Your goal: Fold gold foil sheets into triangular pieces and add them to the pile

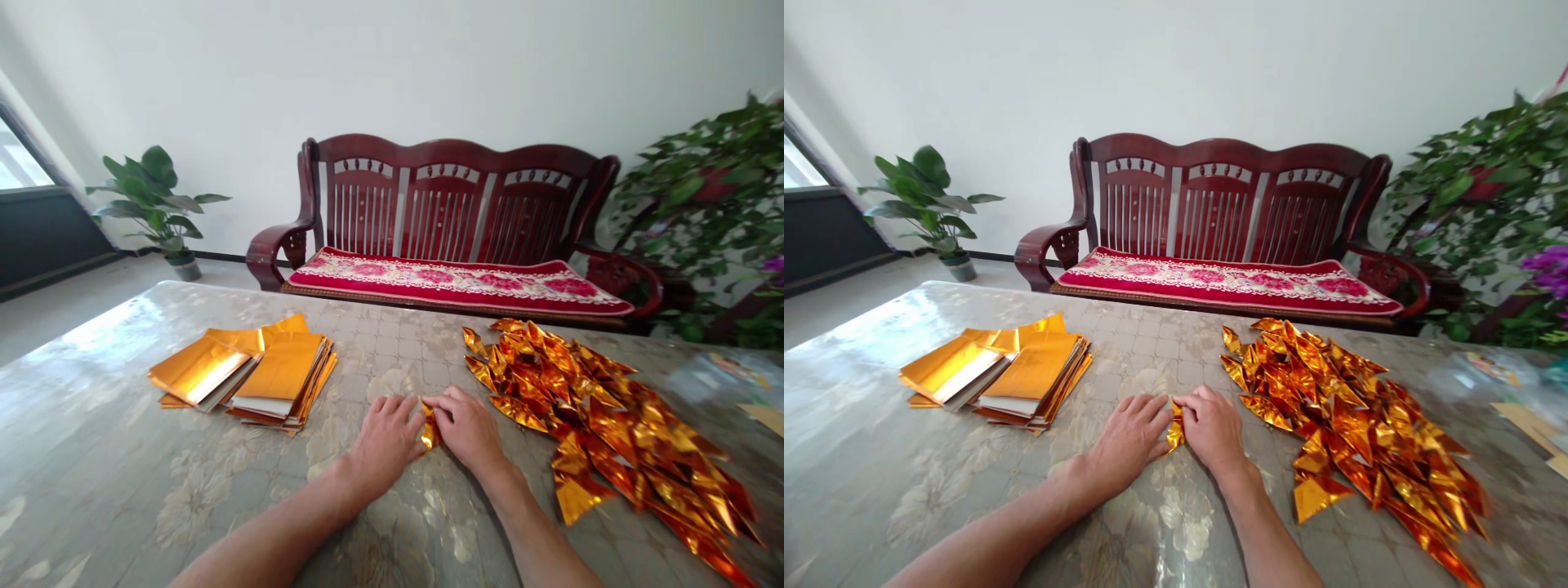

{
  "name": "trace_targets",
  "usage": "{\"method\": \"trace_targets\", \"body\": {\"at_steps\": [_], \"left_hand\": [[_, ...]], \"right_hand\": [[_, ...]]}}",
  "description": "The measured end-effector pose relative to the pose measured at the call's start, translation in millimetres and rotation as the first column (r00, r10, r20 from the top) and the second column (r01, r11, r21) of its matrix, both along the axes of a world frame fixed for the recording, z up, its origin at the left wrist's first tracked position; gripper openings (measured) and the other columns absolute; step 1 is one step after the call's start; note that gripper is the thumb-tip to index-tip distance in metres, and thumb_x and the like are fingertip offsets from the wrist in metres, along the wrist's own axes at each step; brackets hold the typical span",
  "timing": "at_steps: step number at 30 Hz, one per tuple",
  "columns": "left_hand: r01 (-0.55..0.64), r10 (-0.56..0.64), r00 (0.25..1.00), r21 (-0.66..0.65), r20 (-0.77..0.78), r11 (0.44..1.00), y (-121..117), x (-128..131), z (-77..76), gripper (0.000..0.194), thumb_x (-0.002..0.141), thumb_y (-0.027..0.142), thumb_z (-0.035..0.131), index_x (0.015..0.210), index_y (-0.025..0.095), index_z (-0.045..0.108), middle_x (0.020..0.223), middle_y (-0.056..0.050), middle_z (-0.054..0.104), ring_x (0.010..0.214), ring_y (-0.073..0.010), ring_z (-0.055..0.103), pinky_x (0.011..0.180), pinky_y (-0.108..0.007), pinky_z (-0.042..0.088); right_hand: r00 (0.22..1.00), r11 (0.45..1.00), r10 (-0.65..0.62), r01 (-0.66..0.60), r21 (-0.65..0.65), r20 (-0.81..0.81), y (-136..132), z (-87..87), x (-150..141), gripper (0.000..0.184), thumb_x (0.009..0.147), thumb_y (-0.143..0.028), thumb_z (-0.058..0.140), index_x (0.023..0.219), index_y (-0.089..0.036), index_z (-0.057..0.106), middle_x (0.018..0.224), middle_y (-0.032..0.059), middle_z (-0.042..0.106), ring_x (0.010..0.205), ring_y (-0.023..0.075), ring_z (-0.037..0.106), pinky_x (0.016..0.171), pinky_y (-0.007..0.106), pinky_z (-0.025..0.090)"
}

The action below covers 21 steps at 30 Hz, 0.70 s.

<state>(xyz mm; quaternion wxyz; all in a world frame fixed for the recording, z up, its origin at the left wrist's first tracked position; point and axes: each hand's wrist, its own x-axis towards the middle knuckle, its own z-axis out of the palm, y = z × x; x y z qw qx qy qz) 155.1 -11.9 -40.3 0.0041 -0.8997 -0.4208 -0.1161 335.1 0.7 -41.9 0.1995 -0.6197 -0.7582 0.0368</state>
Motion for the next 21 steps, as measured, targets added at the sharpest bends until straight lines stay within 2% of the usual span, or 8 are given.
{"method": "trace_targets", "body": {"at_steps": [5, 12, 15, 21], "left_hand": [[0.009, -0.009, 1.000, -0.002, -0.004, 1.000, -1, -1, 3.0, 0.036, 0.090, 0.040, 0.062, 0.121, 0.025, 0.052, 0.133, -0.007, 0.054, 0.116, -0.0254, 0.052, 0.095, -0.042, 0.044], [0.009, -0.010, 0.999, 0.023, 0.037, 1.000, -3, 1, 0.7, 0.031, 0.091, 0.036, 0.061, 0.120, 0.026, 0.053, 0.131, -0.003, 0.055, 0.116, -0.0256, 0.051, 0.094, -0.042, 0.044], [0.023, -0.025, 0.998, 0.044, 0.057, 0.999, -4, 4, -2.0, 0.025, 0.094, 0.034, 0.056, 0.117, 0.025, 0.054, 0.127, -0.003, 0.057, 0.115, -0.0241, 0.052, 0.095, -0.040, 0.044], [0.037, -0.040, 0.997, 0.051, 0.068, 0.998, -7, 8, -3.1, 0.025, 0.095, 0.029, 0.053, 0.119, 0.021, 0.054, 0.122, -0.003, 0.058, 0.111, -0.0226, 0.052, 0.095, -0.038, 0.045]], "right_hand": [[0.999, 1.000, 0.001, -0.002, -0.017, -0.044, 1, 0.3, -1, 0.023, 0.089, -0.025, 0.058, 0.099, -0.035, 0.075, 0.086, -0.0016, 0.067, 0.087, 0.0145, 0.063, 0.074, 0.027, 0.040], [0.997, 0.999, 0.034, -0.036, -0.023, -0.062, 2, -0.7, 1, 0.024, 0.091, -0.024, 0.056, 0.101, -0.036, 0.074, 0.085, -0.0014, 0.066, 0.088, 0.0169, 0.063, 0.075, 0.028, 0.040], [0.996, 0.998, 0.056, -0.055, 0.016, -0.072, 2, -5.0, 3, 0.025, 0.093, -0.025, 0.054, 0.103, -0.036, 0.074, 0.085, -0.0002, 0.066, 0.089, 0.0181, 0.063, 0.075, 0.029, 0.041], [0.990, 0.991, 0.121, -0.116, 0.072, -0.073, 6, -14.6, 7, 0.026, 0.092, -0.025, 0.054, 0.107, -0.033, 0.073, 0.085, 0.0012, 0.066, 0.085, 0.0196, 0.063, 0.074, 0.030, 0.044]]}}
